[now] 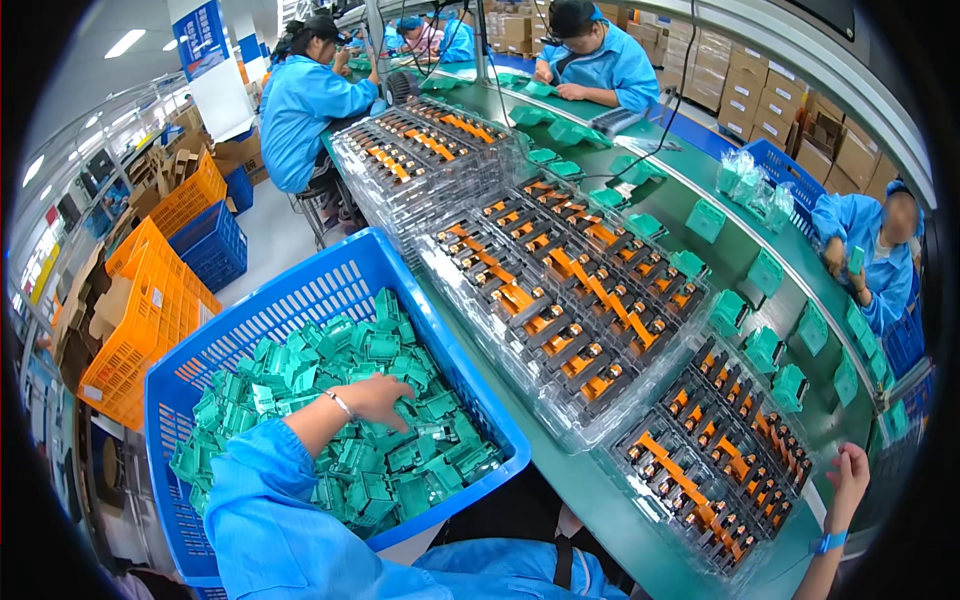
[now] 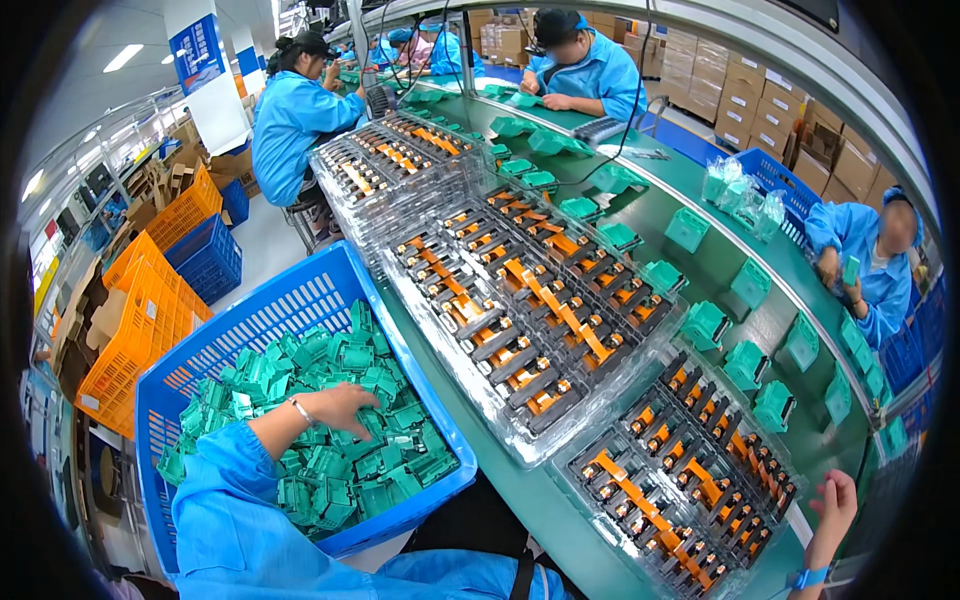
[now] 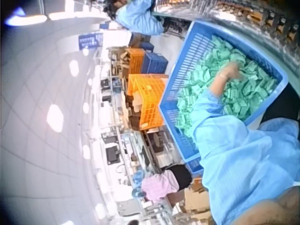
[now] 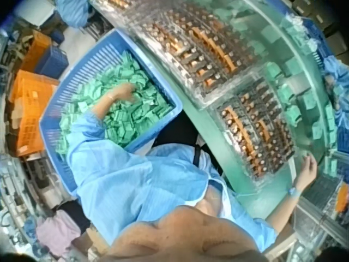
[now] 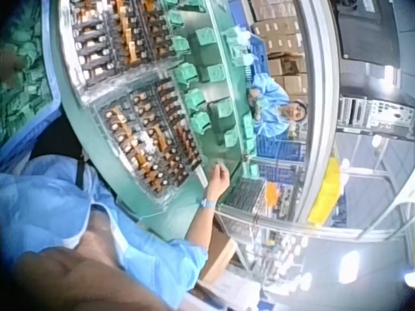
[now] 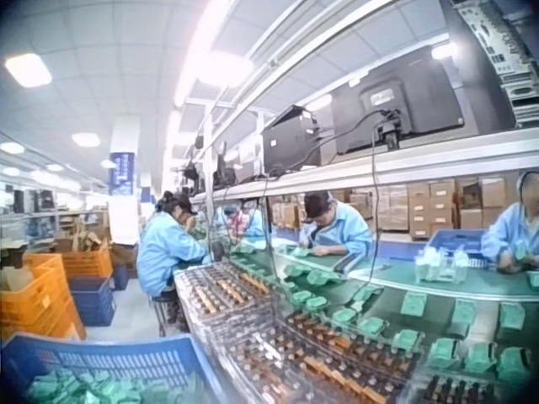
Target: The person assembles electronic components by hand, inserting small black electronic components into green plastic housings on an assembly line.
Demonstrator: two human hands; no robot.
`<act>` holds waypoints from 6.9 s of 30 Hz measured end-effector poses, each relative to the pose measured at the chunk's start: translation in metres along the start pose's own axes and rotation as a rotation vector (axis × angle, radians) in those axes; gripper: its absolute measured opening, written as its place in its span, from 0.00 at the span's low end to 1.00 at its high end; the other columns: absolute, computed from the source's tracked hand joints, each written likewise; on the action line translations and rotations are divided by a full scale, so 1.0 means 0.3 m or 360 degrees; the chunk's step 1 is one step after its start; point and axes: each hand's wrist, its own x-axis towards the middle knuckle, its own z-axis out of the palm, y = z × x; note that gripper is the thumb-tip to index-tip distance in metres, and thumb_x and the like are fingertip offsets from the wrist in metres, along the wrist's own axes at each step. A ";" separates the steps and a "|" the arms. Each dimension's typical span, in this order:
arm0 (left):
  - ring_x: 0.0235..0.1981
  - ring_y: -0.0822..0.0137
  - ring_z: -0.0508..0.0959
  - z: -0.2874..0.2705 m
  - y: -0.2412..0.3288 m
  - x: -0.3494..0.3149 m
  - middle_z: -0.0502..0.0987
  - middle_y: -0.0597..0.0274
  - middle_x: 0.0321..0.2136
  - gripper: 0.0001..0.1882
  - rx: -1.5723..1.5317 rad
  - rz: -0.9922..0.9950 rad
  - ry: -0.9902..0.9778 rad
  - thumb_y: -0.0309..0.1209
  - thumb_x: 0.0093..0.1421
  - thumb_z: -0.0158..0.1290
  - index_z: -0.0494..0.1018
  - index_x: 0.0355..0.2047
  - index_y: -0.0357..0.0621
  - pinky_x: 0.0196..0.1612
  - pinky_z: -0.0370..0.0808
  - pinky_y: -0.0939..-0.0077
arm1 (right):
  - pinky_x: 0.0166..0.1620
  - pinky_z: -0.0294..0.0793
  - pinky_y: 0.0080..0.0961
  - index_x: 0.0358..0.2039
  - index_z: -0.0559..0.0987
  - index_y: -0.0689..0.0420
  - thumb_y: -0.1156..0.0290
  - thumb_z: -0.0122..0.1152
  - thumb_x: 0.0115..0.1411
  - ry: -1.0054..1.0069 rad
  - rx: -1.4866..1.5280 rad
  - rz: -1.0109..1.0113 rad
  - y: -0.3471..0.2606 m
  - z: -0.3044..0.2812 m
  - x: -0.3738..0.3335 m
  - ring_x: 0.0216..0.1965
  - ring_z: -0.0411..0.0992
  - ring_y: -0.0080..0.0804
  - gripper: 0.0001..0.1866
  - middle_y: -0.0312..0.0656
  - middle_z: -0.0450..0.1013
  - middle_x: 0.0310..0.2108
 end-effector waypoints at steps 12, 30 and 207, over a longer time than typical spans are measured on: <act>0.46 0.53 0.71 0.082 -0.056 -0.126 0.71 0.51 0.42 0.37 0.0102 0.0365 0.0547 0.40 0.36 0.63 0.66 0.49 0.42 0.49 0.67 0.65 | 0.37 0.73 0.20 0.35 0.76 0.63 0.79 0.54 0.56 -0.0343 0.0206 -0.0243 -0.119 0.159 -0.181 0.34 0.72 0.25 0.06 0.40 0.72 0.36; 0.54 0.49 0.67 -0.178 1.179 -0.093 0.64 0.49 0.54 0.33 -0.2694 0.0916 -0.1257 0.45 0.58 0.49 0.54 0.58 0.39 0.52 0.68 0.50 | 0.40 0.72 0.33 0.36 0.78 0.54 0.82 0.53 0.45 -0.0369 -0.1361 -0.1014 0.089 -0.018 -0.086 0.41 0.67 0.41 0.17 0.41 0.69 0.39; 0.48 0.61 0.72 -0.042 1.201 0.125 0.69 0.50 0.46 0.16 -0.2125 0.1071 -0.0663 0.22 0.60 0.48 0.58 0.46 0.37 0.51 0.72 0.62 | 0.38 0.75 0.27 0.56 0.62 0.57 0.68 0.52 0.61 -0.1044 0.0343 -0.0214 -0.207 0.350 -0.326 0.37 0.74 0.31 0.23 0.47 0.70 0.40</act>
